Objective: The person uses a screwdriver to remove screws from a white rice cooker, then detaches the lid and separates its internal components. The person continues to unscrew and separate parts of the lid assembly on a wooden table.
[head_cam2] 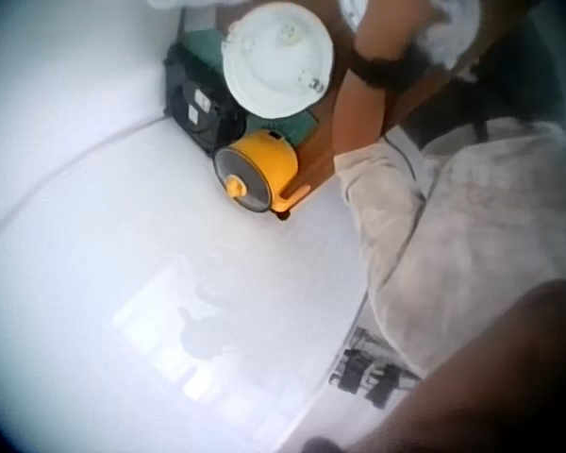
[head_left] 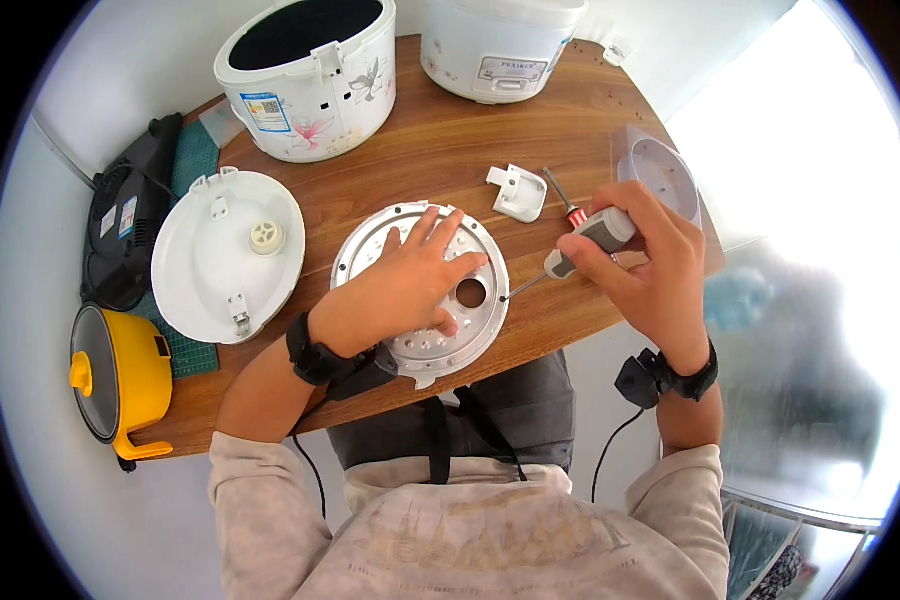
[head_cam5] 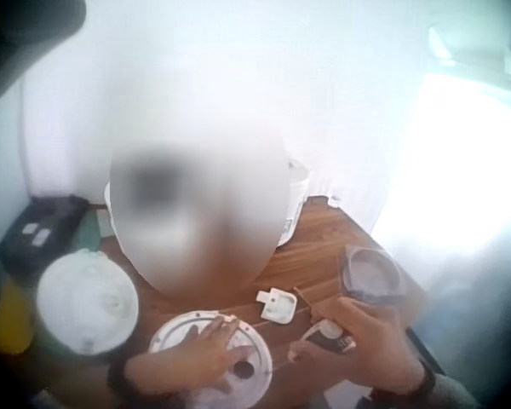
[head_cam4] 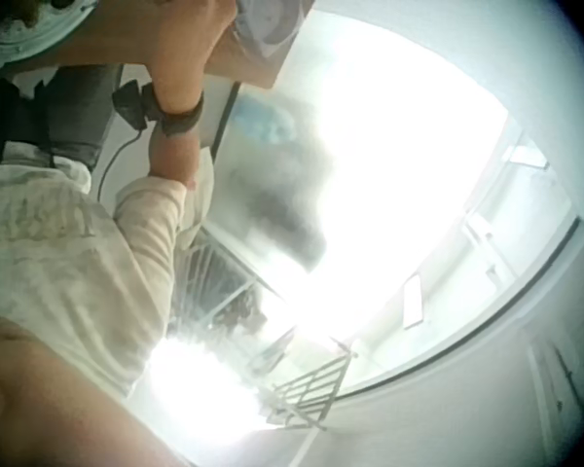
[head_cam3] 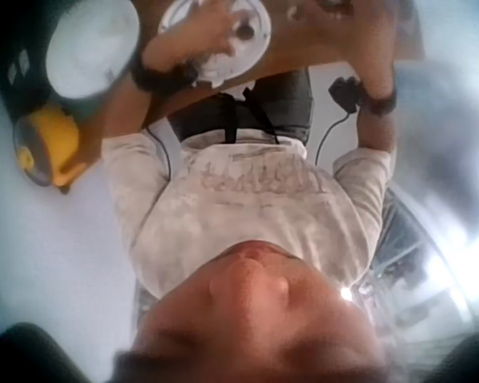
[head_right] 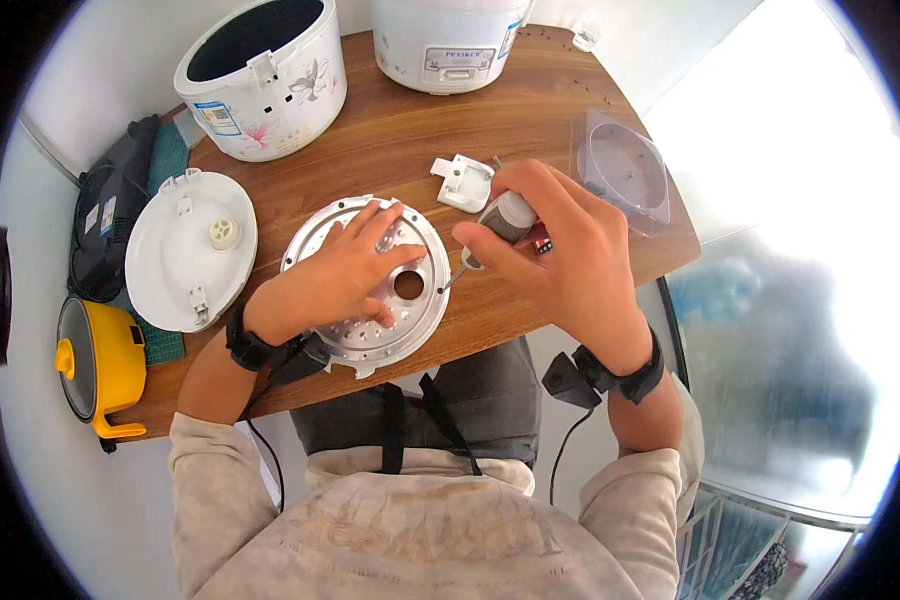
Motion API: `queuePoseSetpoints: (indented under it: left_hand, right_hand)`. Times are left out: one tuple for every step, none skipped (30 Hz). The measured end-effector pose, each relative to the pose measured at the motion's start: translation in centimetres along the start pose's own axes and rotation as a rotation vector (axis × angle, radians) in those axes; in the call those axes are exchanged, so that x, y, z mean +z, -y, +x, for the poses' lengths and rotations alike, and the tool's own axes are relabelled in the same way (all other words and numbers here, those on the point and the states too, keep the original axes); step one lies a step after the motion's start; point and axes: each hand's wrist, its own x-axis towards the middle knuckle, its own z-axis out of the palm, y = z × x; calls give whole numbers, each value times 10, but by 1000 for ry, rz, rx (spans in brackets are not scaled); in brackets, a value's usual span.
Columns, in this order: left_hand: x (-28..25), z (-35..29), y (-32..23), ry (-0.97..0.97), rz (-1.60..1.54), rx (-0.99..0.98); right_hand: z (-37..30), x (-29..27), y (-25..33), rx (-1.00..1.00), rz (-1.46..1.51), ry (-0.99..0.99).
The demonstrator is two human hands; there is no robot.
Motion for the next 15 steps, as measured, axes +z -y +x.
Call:
queuePoseSetpoints:
  left_hand:
    - [1, 0, -1, -11, -7, 5]
    - [1, 0, -1, -21, -15, 9]
    - [2, 0, -2, -32, -22, 14]
    - [4, -1, -2, -20, -24, 17]
    - [6, 1, -1, -14, -19, 12]
    - [5, 2, 1, -7, -14, 8]
    - [6, -2, 0, 1, -15, -3]
    - [3, -1, 0, -5, -13, -7]
    - [2, -2, 0, -10, -11, -12]
    - [1, 0, -1, -6, -14, -13]
    - [0, 0, -2, -2, -17, -14]
    - [-1, 1, -3, 1, -20, -16]
    - [-2, 0, -3, 6, -24, -16]
    - [-3, -1, -3, 10, -27, -17]
    - [-3, -2, -3, 15, -30, -18]
  right_hand:
    - [-1, 5, -5, -47, -24, 77]
    - [-2, 11, -10, -94, -48, 154]
    - [-3, 13, -12, -140, -72, 232]
    - [-7, 12, -8, -90, -74, 286]
    - [-10, 8, -2, -52, -75, 338]
    - [-9, 3, 2, -13, -76, 390]
    - [-8, -6, 7, 38, 5, 302]
    - [-4, -20, 10, 83, 73, 209]
    - [-2, -30, 10, 127, 140, 116]
    - [-5, -39, 5, 76, 178, 67]
    - [-7, -47, 0, 23, 215, 19]
    - [-9, -51, -2, -30, 253, -29]
    - [-13, -48, -3, 9, 277, 8]
    - [-20, -43, -4, 49, 302, 45]
    - [-26, -39, -2, 88, 326, 82]
